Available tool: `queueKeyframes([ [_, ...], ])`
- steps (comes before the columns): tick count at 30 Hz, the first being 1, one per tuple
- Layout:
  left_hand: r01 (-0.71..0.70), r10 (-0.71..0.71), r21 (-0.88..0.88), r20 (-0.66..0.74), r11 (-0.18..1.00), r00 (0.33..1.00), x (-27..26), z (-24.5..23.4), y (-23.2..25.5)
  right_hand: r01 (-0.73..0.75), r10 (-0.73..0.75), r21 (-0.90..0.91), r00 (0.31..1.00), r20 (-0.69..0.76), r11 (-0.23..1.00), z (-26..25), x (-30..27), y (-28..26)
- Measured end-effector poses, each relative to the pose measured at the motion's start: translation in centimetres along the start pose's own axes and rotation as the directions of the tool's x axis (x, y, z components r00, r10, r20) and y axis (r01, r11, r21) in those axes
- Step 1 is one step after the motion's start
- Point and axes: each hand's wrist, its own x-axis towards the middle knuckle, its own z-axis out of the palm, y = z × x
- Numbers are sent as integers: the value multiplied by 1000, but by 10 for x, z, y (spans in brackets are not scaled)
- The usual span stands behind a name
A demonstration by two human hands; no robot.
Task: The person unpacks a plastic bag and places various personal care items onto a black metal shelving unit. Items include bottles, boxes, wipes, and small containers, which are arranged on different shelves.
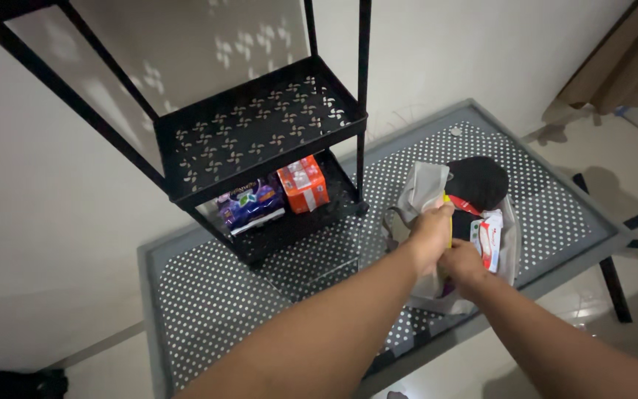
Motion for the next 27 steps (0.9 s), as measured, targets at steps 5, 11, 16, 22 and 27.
queueKeyframes([
  [5, -55, 77, -207, 103, 977, 992, 18, 4, -18, 77, -77, -15, 997, -25, 997, -12, -31, -40],
  [11, -29, 65, -148, 245, 989, 967, 28, 11, -9, 70, -76, -118, 996, -47, 990, -39, -97, -127],
  [16, -56, 80, -98, 258, 994, 963, 1, 23, 41, 42, -57, -198, 996, -67, 979, -40, -154, -200],
  [22, 181, -157, -268, 110, 946, 982, -45, 5, 121, 140, -143, -139, 990, -14, 980, -21, -203, -255],
  [27, 137, 50, -549, 312, 824, 949, -62, -45, 145, 180, -180, 7, 979, 94, 984, -4, -229, -287],
])
